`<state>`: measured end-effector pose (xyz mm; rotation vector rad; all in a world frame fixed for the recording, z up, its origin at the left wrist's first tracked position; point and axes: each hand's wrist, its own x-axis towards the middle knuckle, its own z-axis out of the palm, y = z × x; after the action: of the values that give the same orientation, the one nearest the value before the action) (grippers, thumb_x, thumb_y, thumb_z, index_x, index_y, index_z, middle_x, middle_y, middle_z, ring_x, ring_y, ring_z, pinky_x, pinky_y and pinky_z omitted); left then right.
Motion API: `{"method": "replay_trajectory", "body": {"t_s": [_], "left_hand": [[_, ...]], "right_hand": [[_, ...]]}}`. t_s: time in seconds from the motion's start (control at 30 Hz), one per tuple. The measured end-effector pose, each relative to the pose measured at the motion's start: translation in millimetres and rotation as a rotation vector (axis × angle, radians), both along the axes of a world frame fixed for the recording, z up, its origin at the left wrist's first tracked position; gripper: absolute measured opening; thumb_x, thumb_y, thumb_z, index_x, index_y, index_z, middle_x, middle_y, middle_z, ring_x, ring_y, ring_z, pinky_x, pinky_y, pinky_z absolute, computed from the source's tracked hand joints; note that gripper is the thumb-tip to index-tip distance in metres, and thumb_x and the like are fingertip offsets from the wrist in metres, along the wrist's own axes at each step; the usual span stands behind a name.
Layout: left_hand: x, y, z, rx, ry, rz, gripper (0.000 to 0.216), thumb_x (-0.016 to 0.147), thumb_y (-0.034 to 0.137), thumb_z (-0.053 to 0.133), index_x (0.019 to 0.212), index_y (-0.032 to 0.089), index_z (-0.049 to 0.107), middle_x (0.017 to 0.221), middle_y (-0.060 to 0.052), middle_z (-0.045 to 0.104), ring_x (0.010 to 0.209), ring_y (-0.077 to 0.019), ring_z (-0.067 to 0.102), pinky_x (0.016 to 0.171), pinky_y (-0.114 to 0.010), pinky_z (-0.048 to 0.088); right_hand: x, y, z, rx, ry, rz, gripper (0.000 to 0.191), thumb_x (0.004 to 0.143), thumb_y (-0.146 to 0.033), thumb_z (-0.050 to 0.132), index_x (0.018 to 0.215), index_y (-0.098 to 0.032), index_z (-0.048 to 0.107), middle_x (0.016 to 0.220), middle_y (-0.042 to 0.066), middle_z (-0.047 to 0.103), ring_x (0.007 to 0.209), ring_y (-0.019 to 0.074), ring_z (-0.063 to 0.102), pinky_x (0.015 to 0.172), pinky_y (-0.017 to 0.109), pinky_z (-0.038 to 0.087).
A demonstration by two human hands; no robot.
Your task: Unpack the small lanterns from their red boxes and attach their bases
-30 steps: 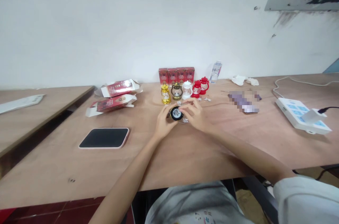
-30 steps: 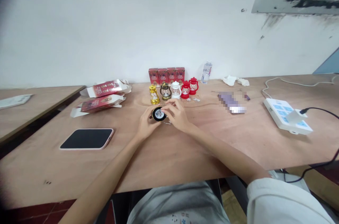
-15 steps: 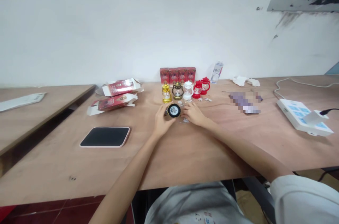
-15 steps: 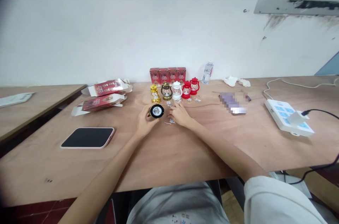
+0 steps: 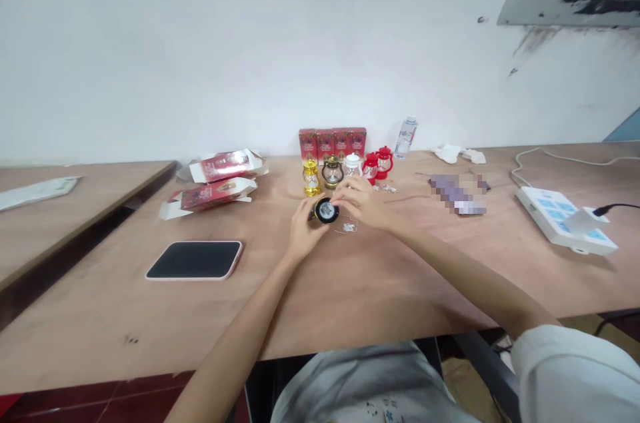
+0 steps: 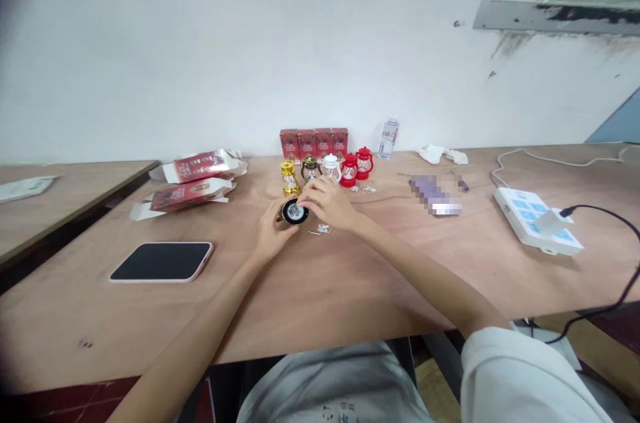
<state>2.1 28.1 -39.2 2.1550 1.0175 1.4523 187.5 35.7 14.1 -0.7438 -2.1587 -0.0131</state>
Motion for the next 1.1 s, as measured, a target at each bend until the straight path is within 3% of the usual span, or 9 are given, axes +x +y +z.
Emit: {"method": "replay_trajectory", "body": {"t_s": [0.17, 0.3, 0.37, 0.43, 0.57, 0.77, 0.83, 0.93, 1.1], "left_hand": [[0, 1, -1.7, 0.029, 0.021, -0.005, 0.055, 0.066, 0.013, 0.06, 0.12, 0.019, 0.051, 0.116, -0.007, 0.057, 0.109, -0.022, 0.053, 0.094, -0.038, 0.044], [0, -1, -1.5, 0.026, 0.039, -0.003, 0.053, 0.068, 0.015, 0.061, 0.12, 0.02, 0.051, 0.118, -0.007, 0.056, 0.109, -0.0224, 0.053, 0.094, -0.038, 0.045], [0, -2, -1.0, 0.03, 0.053, 0.0, 0.054, 0.068, 0.016, 0.061, 0.121, 0.021, 0.051, 0.119, -0.007, 0.055, 0.11, -0.0226, 0.053, 0.093, -0.038, 0.046], [0, -3, -0.7, 0.037, 0.075, 0.005, 0.054, 0.069, 0.015, 0.06, 0.122, 0.021, 0.05, 0.12, -0.008, 0.054, 0.111, -0.0228, 0.052, 0.095, -0.038, 0.045], [2, -4, -0.5, 0.065, 0.139, 0.004, 0.05, 0.071, 0.019, 0.06, 0.121, 0.021, 0.051, 0.119, -0.008, 0.054, 0.114, -0.0233, 0.05, 0.098, -0.039, 0.042], [-2, 2, -1.6, 0.059, 0.029, 0.041, 0.051, 0.067, 0.014, 0.06, 0.117, 0.019, 0.053, 0.113, -0.006, 0.058, 0.106, -0.0219, 0.054, 0.09, -0.035, 0.047], [-4, 5, -3.0, 0.049, -0.008, 0.09, 0.051, 0.065, 0.013, 0.06, 0.115, 0.019, 0.054, 0.111, -0.006, 0.058, 0.104, -0.0221, 0.055, 0.089, -0.034, 0.047], [-6, 7, -4.4, 0.035, -0.009, 0.123, 0.05, 0.065, 0.012, 0.06, 0.114, 0.019, 0.054, 0.11, -0.006, 0.058, 0.103, -0.022, 0.055, 0.088, -0.034, 0.047], [-3, 4, -3.4, 0.037, 0.035, 0.069, 0.05, 0.064, 0.012, 0.058, 0.114, 0.019, 0.054, 0.111, -0.006, 0.058, 0.103, -0.021, 0.055, 0.089, -0.034, 0.046]], "right_hand": [[-8, 5, -8.9, 0.009, -0.103, -0.035, 0.023, 0.091, -0.034, 0.046, 0.082, -0.021, 0.064, 0.092, 0.006, 0.06, 0.092, 0.0206, 0.05, 0.084, 0.038, 0.039], [-11, 6, -13.7, -0.056, 0.03, 0.0, 0.016, 0.087, -0.033, 0.054, 0.077, -0.021, 0.06, 0.089, 0.005, 0.06, 0.088, 0.0194, 0.053, 0.083, 0.037, 0.041], [-12, 6, -15.8, -0.186, 0.19, -0.015, 0.014, 0.08, -0.032, 0.063, 0.08, -0.02, 0.055, 0.087, 0.004, 0.059, 0.084, 0.0182, 0.055, 0.079, 0.036, 0.044], [-15, 6, -18.7, -0.393, 0.358, -0.022, 0.028, 0.07, -0.029, 0.071, 0.085, -0.02, 0.049, 0.086, 0.002, 0.059, 0.08, 0.0168, 0.057, 0.074, 0.033, 0.046], [-21, 7, -26.0, -0.705, 0.506, 0.023, 0.035, 0.063, -0.017, 0.069, 0.085, -0.02, 0.042, 0.087, 0.0, 0.059, 0.078, 0.0148, 0.06, 0.071, 0.031, 0.05], [-10, 3, -33.7, -0.597, 0.58, 0.101, 0.023, 0.073, -0.021, 0.062, 0.091, -0.02, 0.047, 0.096, 0.004, 0.06, 0.087, 0.0141, 0.06, 0.081, 0.033, 0.048], [1, 1, -38.8, -0.553, 0.51, 0.022, 0.016, 0.077, -0.021, 0.058, 0.091, -0.019, 0.051, 0.096, 0.004, 0.062, 0.086, 0.0147, 0.059, 0.081, 0.033, 0.048], [17, -2, -50.3, -0.493, 0.184, -0.065, 0.016, 0.077, -0.018, 0.06, 0.093, -0.018, 0.059, 0.098, 0.006, 0.063, 0.092, 0.0184, 0.058, 0.086, 0.038, 0.045], [27, -5, -67.2, -0.425, -0.222, -0.129, 0.022, 0.08, -0.019, 0.062, 0.102, -0.019, 0.063, 0.105, 0.008, 0.064, 0.103, 0.0247, 0.051, 0.092, 0.044, 0.037]]}}
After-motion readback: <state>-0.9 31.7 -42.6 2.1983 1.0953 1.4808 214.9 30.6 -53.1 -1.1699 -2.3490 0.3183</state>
